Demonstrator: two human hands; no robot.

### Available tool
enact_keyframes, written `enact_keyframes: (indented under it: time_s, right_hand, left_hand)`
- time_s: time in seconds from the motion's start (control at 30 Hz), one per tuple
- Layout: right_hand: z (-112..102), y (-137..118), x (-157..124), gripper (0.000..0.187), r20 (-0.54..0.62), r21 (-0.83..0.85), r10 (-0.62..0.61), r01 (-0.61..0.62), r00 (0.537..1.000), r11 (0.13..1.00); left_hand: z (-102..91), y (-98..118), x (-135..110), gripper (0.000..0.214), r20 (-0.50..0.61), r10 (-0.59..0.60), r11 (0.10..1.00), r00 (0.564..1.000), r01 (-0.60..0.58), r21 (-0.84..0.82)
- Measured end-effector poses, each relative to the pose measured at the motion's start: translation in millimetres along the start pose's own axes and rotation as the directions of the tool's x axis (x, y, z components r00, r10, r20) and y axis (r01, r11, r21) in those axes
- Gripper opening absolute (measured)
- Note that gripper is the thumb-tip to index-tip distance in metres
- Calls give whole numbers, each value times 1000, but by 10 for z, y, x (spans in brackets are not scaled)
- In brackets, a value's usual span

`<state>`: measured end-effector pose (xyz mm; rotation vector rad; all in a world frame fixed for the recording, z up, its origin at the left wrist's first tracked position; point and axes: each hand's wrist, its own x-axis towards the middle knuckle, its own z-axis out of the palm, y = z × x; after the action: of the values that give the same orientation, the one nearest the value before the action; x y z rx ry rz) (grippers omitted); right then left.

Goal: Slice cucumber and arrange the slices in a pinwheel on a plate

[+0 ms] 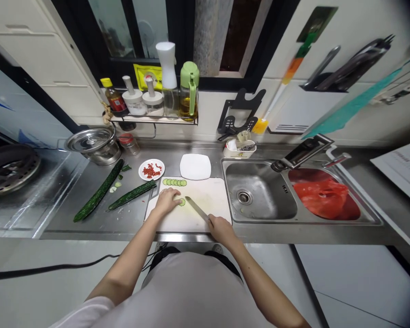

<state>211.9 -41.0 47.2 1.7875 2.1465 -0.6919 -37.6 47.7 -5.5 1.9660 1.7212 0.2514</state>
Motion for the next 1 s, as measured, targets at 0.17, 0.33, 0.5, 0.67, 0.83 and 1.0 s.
enact_keyframes:
  time_s: [0.17,0.33,0.5,0.67,0.83,1.0]
  right_hand:
    - [-9,-116,-16,27,29,-48,-28,29,999,998]
    - [-7,-140,-14,28,39,-70,-32,34,999,997]
    - [38,-131,5,28,37,-86,-37,40,999,996]
    - [50,-118,20,29,42,-97,-47,51,998,994]
    - [22,-91,64,29,61,-100,-67,73,996,992]
    - [-24,-86,110,29,95,-97,-79,89,992,991]
  left_hand:
    - [156,33,-197,35,-42,-25,1000,999,26,10]
    - [202,56,-220,30,-63,-34,999,997,34,-12]
    - [184,58,-211,29,-51,-40,999,998,39,-14]
    - [193,48,-209,30,-50,-39,999,998,38,-16]
    - [201,39,-206,29,-53,-31,999,998,29,-23]
    - [212,39,-210,29,-57,-37,999,998,36,-27]
